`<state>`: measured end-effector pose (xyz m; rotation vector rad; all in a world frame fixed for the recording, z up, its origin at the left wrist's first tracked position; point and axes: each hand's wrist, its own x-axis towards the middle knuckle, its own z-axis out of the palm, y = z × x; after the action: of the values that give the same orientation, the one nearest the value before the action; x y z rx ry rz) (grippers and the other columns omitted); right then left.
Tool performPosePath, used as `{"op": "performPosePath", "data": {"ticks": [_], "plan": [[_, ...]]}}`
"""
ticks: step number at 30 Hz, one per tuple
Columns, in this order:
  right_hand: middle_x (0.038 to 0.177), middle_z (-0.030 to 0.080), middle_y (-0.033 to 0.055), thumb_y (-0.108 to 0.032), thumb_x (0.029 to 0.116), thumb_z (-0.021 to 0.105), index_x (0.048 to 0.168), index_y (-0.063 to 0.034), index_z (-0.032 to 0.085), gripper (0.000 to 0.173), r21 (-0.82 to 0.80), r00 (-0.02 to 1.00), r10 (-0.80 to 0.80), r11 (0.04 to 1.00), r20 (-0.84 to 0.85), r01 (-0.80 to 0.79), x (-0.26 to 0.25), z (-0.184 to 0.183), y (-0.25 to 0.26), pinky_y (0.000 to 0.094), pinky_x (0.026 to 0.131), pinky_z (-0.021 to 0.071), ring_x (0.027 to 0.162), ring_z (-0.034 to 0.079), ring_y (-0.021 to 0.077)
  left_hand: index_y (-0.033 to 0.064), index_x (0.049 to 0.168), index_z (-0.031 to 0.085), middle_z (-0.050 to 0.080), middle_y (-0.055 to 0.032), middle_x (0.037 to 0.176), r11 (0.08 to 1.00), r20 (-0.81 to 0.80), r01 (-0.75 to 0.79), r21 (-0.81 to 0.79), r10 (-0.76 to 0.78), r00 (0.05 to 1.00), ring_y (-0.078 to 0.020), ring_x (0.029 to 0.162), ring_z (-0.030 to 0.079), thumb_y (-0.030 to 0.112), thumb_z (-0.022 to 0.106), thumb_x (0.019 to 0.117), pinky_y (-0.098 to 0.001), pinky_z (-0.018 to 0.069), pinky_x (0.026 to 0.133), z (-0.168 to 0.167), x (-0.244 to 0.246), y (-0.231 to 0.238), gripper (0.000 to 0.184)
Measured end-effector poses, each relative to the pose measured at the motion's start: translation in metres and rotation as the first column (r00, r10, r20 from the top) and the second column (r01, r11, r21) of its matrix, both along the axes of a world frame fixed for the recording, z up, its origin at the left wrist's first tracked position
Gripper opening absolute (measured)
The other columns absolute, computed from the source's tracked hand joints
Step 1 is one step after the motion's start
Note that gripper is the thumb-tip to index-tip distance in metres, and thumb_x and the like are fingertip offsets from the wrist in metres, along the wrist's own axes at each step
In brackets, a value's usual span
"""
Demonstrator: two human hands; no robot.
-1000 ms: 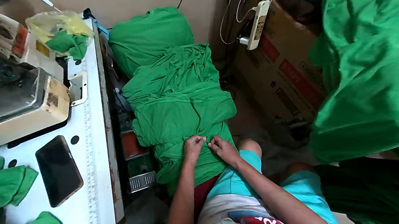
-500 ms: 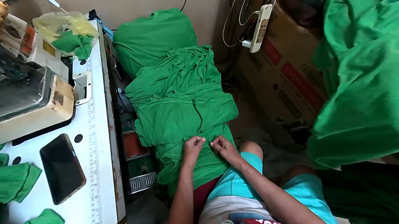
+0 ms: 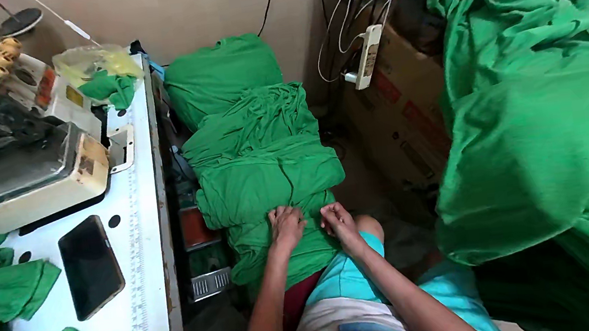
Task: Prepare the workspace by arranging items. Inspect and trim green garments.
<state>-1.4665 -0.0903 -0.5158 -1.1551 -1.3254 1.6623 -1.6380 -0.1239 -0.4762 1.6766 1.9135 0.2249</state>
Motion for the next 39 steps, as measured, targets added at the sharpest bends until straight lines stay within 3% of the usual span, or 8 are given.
{"op": "performPosePath", "data": {"ticks": [2, 5, 8, 11, 15, 18, 34, 39], "plan": [[0.078, 0.058, 0.0023, -0.019, 0.1047, 0.054, 0.118, 0.0027, 0.054, 0.026, 0.059, 0.997, 0.027, 0.998, 0.071, -0.031, 0.005, 0.006, -0.004, 0.0244, 0.058, 0.0482, 0.062, 0.056, 0.008, 0.002, 0.115, 0.069, 0.067, -0.0165, 0.122, 1.0, 0.113, -0.012, 0.004, 0.012, 0.994, -0.032, 0.125, 0.056, 0.025, 0.057, 0.1041, -0.0554, 0.0278, 0.116, 0.004, -0.004, 0.0, 0.028], [0.09, 0.063, 0.0091, -0.024, 0.1041, 0.056, 0.125, 0.0023, 0.055, 0.034, 0.15, 0.969, 0.063, 0.984, 0.239, -0.101, 0.011, 0.009, -0.007, 0.033, 0.069, 0.054, 0.075, 0.062, 0.0149, -0.006, 0.121, 0.059, 0.066, -0.0193, 0.112, 0.99, 0.436, -0.141, -0.003, 0.128, 0.891, -0.0256, 0.103, 0.065, 0.015, 0.055, 0.1047, -0.0418, 0.0525, 0.095, 0.002, -0.01, -0.007, 0.026], [0.101, 0.068, 0.0134, -0.03, 0.1004, 0.063, 0.126, -0.0006, 0.057, 0.04, 0.217, 0.929, 0.06, 0.965, 0.366, -0.148, 0.008, 0.015, -0.006, 0.0423, 0.082, 0.0563, 0.088, 0.067, 0.0219, -0.0065, 0.13, 0.052, 0.068, -0.0176, 0.113, 0.968, 0.604, -0.252, -0.007, 0.204, 0.77, -0.0203, 0.102, 0.067, 0.008, 0.056, 0.1029, -0.0366, 0.0546, 0.093, -0.003, -0.011, -0.012, 0.031], [0.1, 0.07, 0.0148, -0.039, 0.0956, 0.07, 0.127, -0.0027, 0.059, 0.049, 0.263, 0.873, 0.043, 0.946, 0.485, -0.192, 0.003, 0.023, -0.008, 0.0512, 0.081, 0.0552, 0.088, 0.068, 0.0289, -0.0069, 0.133, 0.05, 0.069, -0.0169, 0.113, 0.948, 0.67, -0.319, -0.015, 0.246, 0.701, -0.0184, 0.102, 0.067, 0.006, 0.056, 0.1025, -0.0359, 0.0539, 0.093, -0.008, -0.008, -0.015, 0.034], [0.104, 0.071, 0.0185, -0.043, 0.1054, 0.05, 0.134, -0.0034, 0.056, 0.049, 0.284, 0.738, 0.067, 0.896, 0.672, -0.34, -0.001, 0.034, -0.014, 0.0587, 0.083, 0.0543, 0.095, 0.071, 0.0376, -0.0072, 0.132, 0.049, 0.07, -0.0171, 0.108, 0.922, 0.735, -0.386, -0.039, 0.288, 0.613, -0.0167, 0.098, 0.067, 0.004, 0.056, 0.102, -0.0356, 0.0537, 0.091, -0.014, -0.005, -0.017, 0.033], [0.104, 0.072, 0.0185, -0.038, 0.1066, 0.049, 0.13, -0.0033, 0.058, 0.043, 0.297, 0.669, 0.063, 0.863, 0.741, -0.41, -0.003, 0.034, -0.014, 0.0583, 0.081, 0.0547, 0.095, 0.071, 0.0386, -0.0076, 0.132, 0.049, 0.07, -0.0156, 0.105, 0.917, 0.741, -0.397, -0.046, 0.298, 0.602, -0.015, 0.095, 0.066, 0.004, 0.055, 0.1018, -0.0342, 0.053, 0.089, -0.013, -0.003, -0.017, 0.033], [0.102, 0.073, 0.0163, -0.036, 0.1024, 0.058, 0.123, -0.0052, 0.065, 0.038, 0.371, 0.705, 0.081, 0.805, 0.704, -0.463, 0.0, 0.023, -0.012, 0.0576, 0.081, 0.0558, 0.093, 0.072, 0.0357, -0.0067, 0.133, 0.051, 0.071, -0.0178, 0.109, 0.917, 0.75, -0.388, -0.093, 0.321, 0.578, -0.0177, 0.098, 0.069, 0.006, 0.061, 0.1001, -0.0373, 0.0543, 0.092, -0.011, -0.005, -0.015, 0.037], [0.089, 0.064, 0.0077, -0.027, 0.0995, 0.063, 0.121, 0.0006, 0.059, 0.035, 0.271, 0.933, 0.194, 0.921, 0.303, -0.28, -0.002, 0.018, -0.011, 0.033, 0.074, 0.0531, 0.078, 0.061, 0.0136, -0.0072, 0.131, 0.051, 0.071, -0.018, 0.108, 0.895, 0.761, -0.43, -0.122, 0.362, 0.538, -0.0174, 0.097, 0.069, 0.005, 0.062, 0.0996, -0.0372, 0.0543, 0.092, -0.012, -0.004, -0.015, 0.036]]}}
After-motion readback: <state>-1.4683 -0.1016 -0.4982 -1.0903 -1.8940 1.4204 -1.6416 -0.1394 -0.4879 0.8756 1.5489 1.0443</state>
